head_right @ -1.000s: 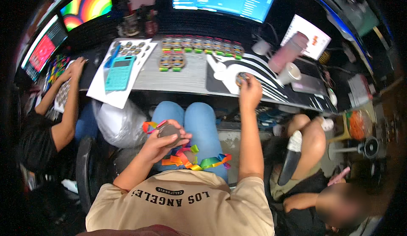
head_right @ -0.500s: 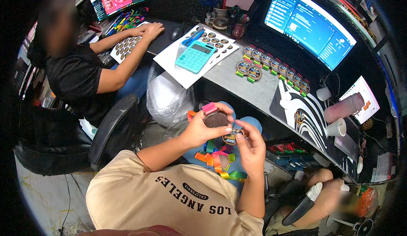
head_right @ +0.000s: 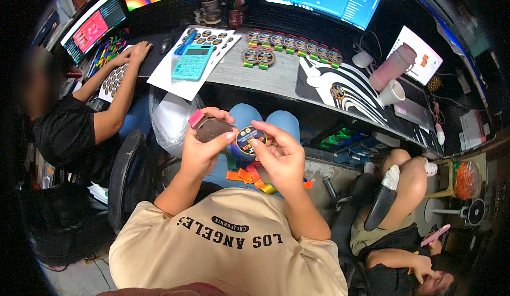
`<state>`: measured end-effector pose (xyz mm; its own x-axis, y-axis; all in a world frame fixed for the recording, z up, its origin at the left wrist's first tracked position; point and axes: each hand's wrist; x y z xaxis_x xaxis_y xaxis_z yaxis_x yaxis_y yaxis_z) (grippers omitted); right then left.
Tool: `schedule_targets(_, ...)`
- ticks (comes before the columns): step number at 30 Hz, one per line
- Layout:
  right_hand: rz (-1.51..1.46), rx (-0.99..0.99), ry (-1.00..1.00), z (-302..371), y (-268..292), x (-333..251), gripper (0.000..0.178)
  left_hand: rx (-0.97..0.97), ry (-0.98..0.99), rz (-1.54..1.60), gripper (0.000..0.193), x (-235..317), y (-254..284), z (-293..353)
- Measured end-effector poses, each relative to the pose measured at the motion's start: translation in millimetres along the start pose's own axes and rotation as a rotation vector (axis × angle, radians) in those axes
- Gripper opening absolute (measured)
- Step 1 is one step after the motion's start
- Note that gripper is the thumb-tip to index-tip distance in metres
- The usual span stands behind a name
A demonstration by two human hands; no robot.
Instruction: The person assembles medals by attaching circular stickers to the center of rainbow-colored ribbons. They repeatedly pick up a ribbon, apply a sticker, and place the finished medal on the desk.
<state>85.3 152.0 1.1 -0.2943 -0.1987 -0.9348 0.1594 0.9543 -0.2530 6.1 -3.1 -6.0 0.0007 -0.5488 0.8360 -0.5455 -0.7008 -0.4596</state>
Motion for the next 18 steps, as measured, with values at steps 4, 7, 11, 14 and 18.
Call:
schedule_targets(4,0.143,-0.022,0.079,0,1,-4,0.033,-0.037,0.026,0.007,0.035,3,-2,1)
schedule_targets(7,0.276,-0.017,0.131,0,2,-4,0.033,-0.049,0.034,-0.01,0.036,4,-2,1)
schedule_targets(11,0.332,0.008,0.148,1,0,-5,0.033,-0.085,-0.007,-0.044,0.036,3,-3,0)
schedule_targets(14,0.394,0.014,0.164,1,-2,-9,0.032,-0.107,-0.01,-0.067,0.036,4,-3,0)
schedule_targets(18,0.498,0.017,0.22,3,-3,-15,0.033,-0.12,-0.033,-0.142,0.035,6,-5,1)
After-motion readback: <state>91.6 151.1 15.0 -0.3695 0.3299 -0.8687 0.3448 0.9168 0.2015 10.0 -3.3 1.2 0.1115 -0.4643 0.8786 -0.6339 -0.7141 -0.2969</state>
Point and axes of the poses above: each hand's wrist, its own z-axis away from the middle knuckle, its own y-axis out of the back of the hand, x = y × z, and after that the axes turned 3 degrees about -x, right-handed
